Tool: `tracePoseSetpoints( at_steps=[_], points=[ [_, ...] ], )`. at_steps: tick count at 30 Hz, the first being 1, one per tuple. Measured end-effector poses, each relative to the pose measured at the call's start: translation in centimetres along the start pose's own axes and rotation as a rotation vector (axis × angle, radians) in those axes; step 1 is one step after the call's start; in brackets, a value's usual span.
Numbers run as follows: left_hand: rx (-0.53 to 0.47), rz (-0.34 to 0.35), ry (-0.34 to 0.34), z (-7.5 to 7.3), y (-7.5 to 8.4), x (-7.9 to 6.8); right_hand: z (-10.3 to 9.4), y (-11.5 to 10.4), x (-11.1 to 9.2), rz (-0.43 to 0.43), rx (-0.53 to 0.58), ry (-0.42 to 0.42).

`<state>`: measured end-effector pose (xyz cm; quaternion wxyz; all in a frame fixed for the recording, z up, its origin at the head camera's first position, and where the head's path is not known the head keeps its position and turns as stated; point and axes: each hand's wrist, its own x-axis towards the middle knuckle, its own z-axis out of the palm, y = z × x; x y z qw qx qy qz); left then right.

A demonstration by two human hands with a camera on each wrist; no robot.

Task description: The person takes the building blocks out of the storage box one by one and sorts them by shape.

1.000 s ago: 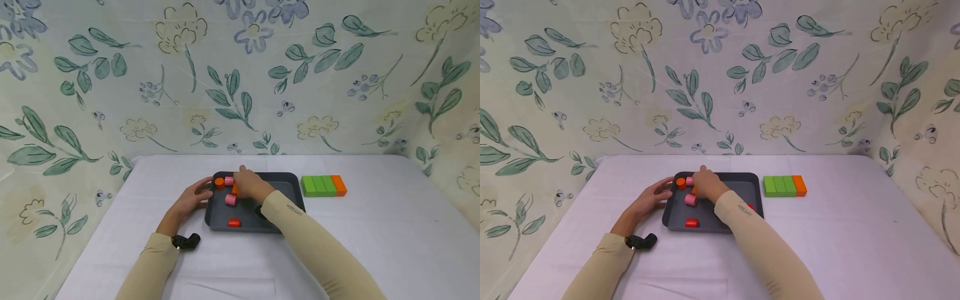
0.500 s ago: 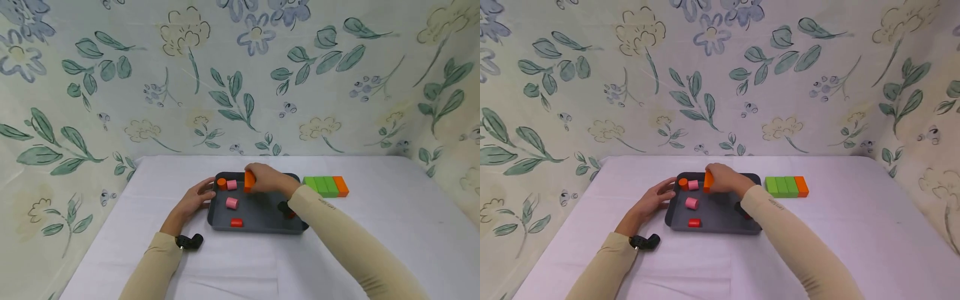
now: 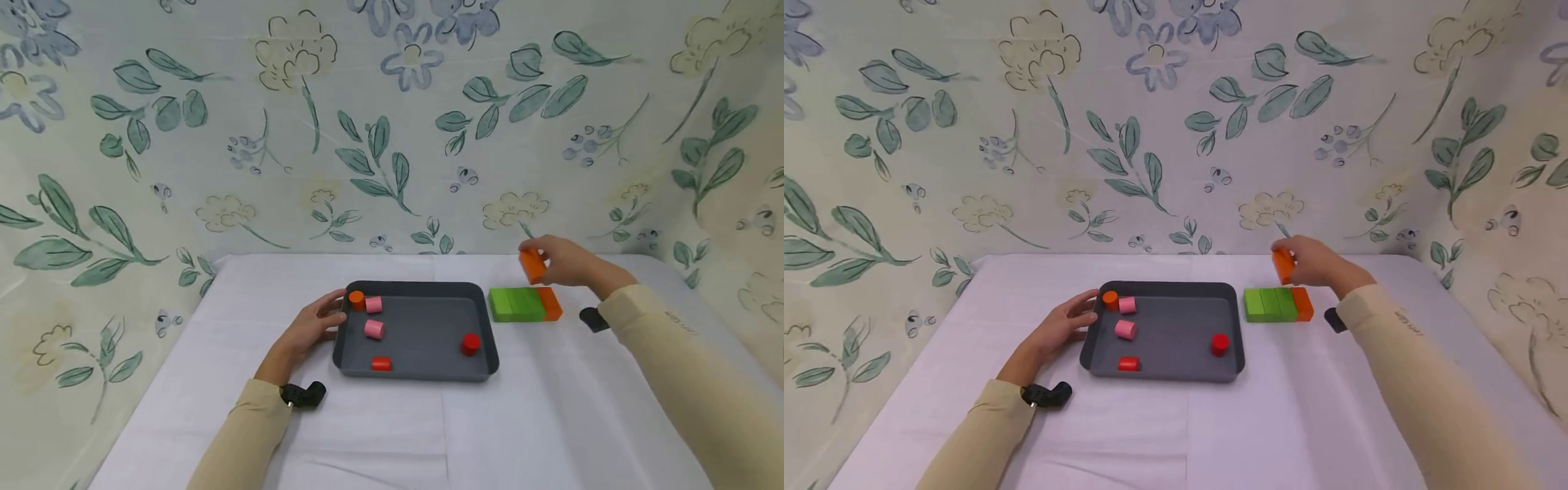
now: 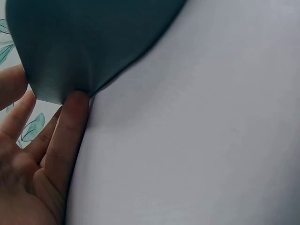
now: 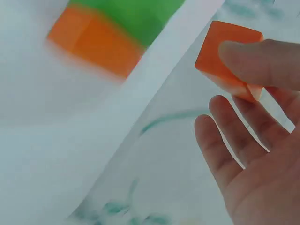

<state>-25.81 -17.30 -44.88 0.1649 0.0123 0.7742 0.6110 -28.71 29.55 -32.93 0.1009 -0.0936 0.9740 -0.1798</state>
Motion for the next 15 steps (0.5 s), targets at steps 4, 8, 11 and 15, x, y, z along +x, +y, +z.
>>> tracePoseSetpoints(
  at_steps=[4,8,11,15],
  points=[
    [0.009,-0.002,0.014,-0.5,0.0,-0.5,-1.2,4.2,-0.6,0.158,0.035,-0.022],
    [0.015,0.001,0.009,-0.6,0.0,-0.6,-1.1,7.1,-1.6,0.264,0.076,-0.067],
    [0.018,-0.003,-0.003,-0.3,0.1,-0.5,-0.6,8.4,-2.3,0.304,0.084,-0.096],
    [0.018,-0.012,-0.003,0.2,0.3,-0.3,-0.2,9.3,-2.8,0.299,0.083,-0.091]
  ],
)
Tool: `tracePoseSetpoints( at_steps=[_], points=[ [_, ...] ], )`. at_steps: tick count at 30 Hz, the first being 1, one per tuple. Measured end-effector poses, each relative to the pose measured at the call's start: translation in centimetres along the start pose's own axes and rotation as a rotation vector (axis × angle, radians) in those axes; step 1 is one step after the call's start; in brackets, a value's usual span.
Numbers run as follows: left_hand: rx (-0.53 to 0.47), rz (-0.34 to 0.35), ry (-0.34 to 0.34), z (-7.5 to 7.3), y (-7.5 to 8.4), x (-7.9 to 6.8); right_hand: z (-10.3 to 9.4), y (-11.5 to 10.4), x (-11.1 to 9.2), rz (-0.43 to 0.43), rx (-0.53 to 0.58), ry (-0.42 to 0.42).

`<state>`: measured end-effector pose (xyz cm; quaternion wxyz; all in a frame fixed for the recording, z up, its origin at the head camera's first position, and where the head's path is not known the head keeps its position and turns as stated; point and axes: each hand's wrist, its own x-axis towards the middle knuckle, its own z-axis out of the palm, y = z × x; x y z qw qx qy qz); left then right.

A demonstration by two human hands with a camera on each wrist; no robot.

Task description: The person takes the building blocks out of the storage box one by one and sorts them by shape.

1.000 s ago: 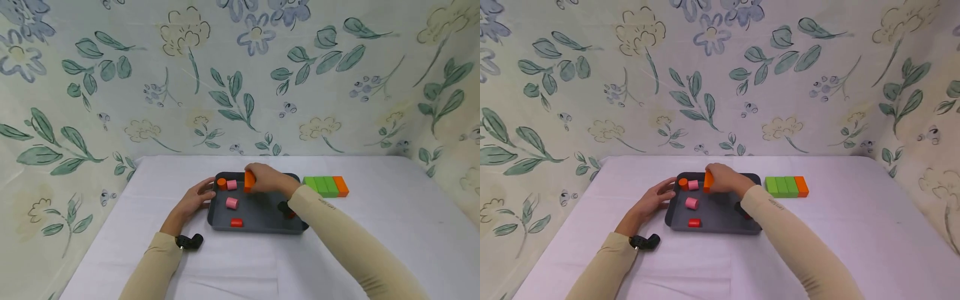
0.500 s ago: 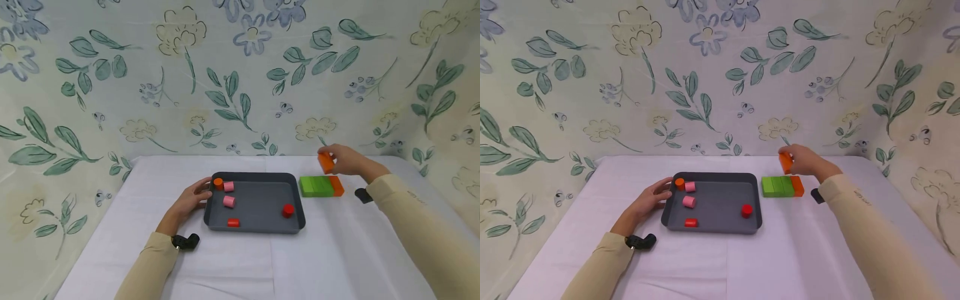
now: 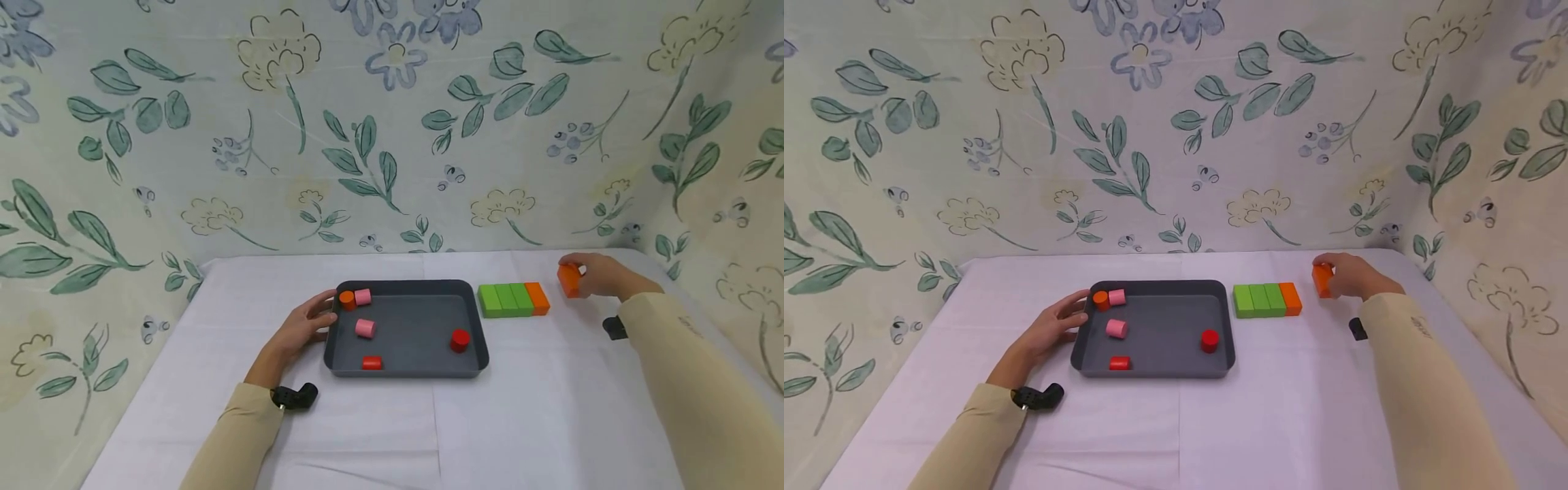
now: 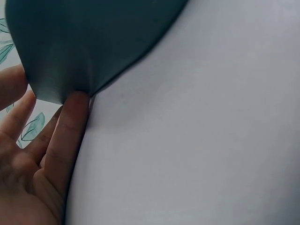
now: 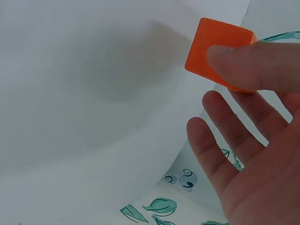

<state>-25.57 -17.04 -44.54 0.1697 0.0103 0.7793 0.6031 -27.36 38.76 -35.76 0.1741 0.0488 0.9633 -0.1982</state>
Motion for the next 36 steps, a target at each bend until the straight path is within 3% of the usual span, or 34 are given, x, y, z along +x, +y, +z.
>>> tracePoseSetpoints(
  at_steps=[11,21,29,36],
  points=[
    [0.032,-0.016,0.009,-0.6,-0.4,-0.1,1.4,-0.1,0.5,-0.027,0.076,-0.024],
    [0.028,0.005,-0.012,0.0,-0.2,-0.1,1.5,0.5,-0.2,-0.047,0.059,0.005],
    [0.019,-0.013,-0.001,0.1,-0.1,0.2,2.1,0.9,-0.2,-0.053,0.085,-0.019],
    [0.025,-0.022,-0.007,0.0,0.0,0.0,2.5,0.6,-0.5,-0.076,0.071,0.017]
  ],
)
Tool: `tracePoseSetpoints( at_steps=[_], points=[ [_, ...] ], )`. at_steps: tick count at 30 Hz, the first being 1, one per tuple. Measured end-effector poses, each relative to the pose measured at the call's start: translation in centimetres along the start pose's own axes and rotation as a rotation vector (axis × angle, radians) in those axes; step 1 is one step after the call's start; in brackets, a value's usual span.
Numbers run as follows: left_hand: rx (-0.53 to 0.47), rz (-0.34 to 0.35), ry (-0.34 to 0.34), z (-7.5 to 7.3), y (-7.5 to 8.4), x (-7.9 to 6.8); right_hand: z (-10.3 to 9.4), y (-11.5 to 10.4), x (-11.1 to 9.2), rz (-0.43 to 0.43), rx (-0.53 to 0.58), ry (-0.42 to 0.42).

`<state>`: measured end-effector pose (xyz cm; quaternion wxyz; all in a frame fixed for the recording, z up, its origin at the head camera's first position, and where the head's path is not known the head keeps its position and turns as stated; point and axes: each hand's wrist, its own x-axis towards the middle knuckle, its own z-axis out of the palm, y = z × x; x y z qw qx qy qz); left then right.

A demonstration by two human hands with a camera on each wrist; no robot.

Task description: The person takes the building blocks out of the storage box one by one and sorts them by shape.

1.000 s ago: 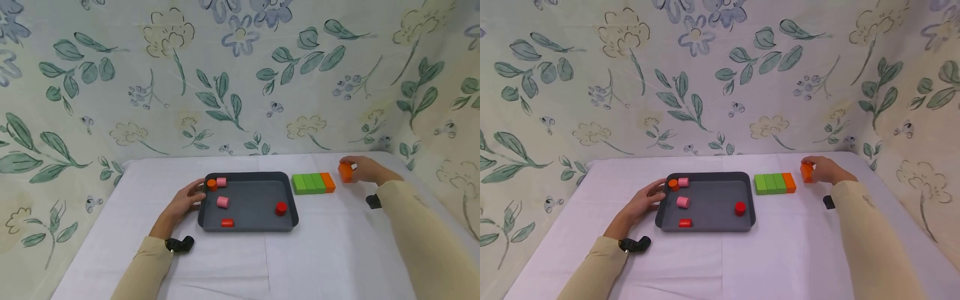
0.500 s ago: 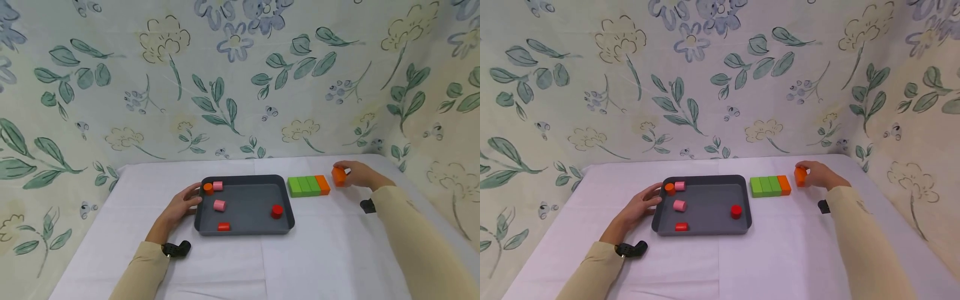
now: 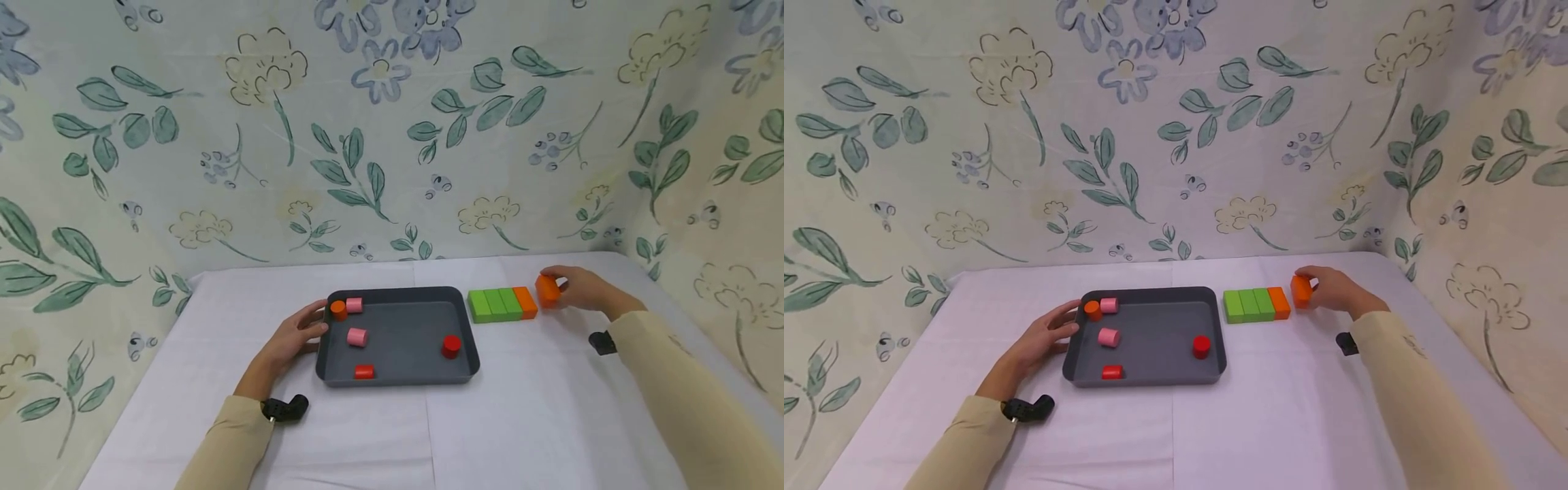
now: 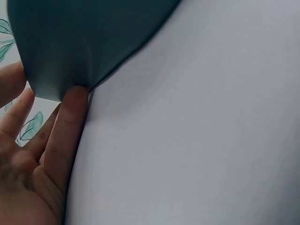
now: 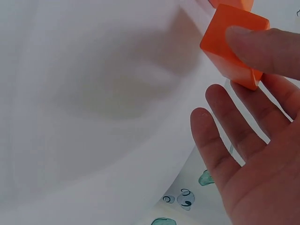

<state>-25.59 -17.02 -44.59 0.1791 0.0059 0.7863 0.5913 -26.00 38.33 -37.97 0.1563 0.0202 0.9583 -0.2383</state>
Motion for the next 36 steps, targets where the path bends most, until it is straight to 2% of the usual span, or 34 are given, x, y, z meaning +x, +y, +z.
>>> tracePoseSetpoints(
  at_steps=[16,26,36],
  points=[
    [-0.013,0.03,-0.006,-0.1,0.0,-0.3,0.7,-0.6,-1.5,-0.124,-0.063,0.027],
    [-0.025,0.03,-0.01,-0.1,-0.2,-0.1,1.3,-0.1,-1.8,-0.142,-0.037,0.051],
    [-0.014,0.025,-0.003,-0.1,-0.3,0.1,1.3,0.4,-1.5,-0.12,0.014,0.01]
  ],
)
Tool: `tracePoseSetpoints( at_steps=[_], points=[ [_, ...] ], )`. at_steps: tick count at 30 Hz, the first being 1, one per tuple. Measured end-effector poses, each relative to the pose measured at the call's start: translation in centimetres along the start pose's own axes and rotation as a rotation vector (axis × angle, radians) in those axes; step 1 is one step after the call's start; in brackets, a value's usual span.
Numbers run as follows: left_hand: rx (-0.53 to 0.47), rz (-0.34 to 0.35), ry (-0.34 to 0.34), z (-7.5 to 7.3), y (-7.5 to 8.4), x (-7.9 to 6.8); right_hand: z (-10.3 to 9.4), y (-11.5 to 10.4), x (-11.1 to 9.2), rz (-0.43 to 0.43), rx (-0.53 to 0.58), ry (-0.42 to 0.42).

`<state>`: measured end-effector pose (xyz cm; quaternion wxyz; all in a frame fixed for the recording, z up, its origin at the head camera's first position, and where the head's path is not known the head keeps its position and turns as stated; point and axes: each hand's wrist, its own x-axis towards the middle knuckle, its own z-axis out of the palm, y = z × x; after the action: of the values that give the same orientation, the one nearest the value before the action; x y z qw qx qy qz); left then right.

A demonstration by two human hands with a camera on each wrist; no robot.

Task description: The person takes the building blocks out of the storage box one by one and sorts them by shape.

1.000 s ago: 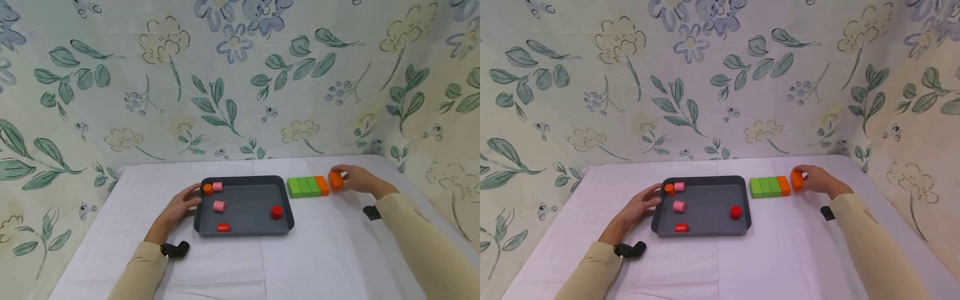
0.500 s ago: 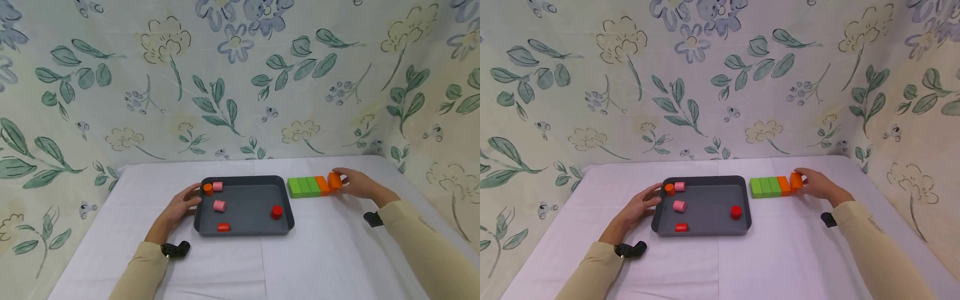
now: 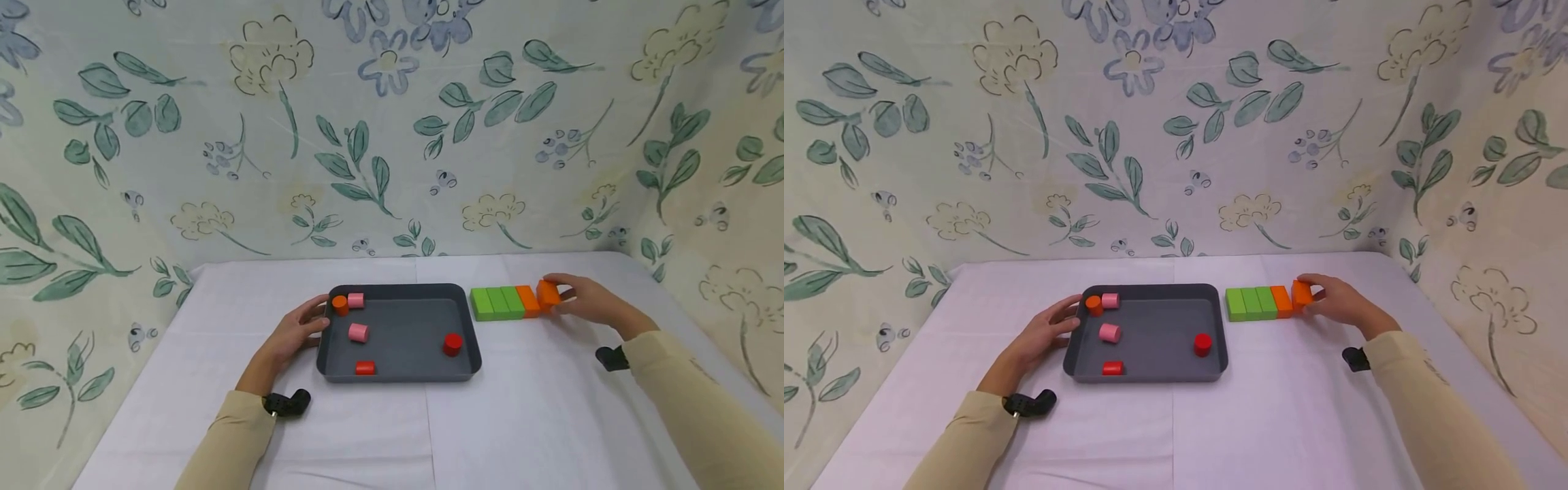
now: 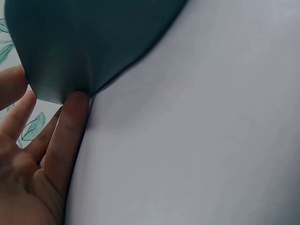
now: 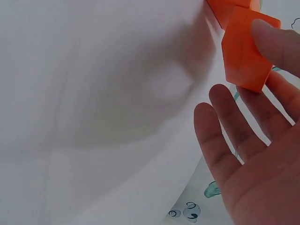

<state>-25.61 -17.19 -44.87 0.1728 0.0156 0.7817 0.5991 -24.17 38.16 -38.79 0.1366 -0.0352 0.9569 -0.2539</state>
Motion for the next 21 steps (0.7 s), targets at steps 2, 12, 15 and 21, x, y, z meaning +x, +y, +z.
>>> tracePoseSetpoints(
  at_steps=[2,12,15,21],
  points=[
    [0.006,0.002,0.004,0.01,0.02,0.05,0.0,-0.05,0.11,-0.004,0.005,-0.001],
    [-0.01,-0.011,0.01,0.07,0.19,-0.02,0.31,-0.64,0.59,0.025,0.035,-0.026],
    [-0.007,-0.005,0.008,0.08,0.26,0.01,0.43,-0.53,0.69,0.025,0.038,-0.026],
    [0.002,-0.002,0.009,0.09,0.25,0.02,0.88,-0.29,0.92,0.026,0.059,-0.023]
  ],
)
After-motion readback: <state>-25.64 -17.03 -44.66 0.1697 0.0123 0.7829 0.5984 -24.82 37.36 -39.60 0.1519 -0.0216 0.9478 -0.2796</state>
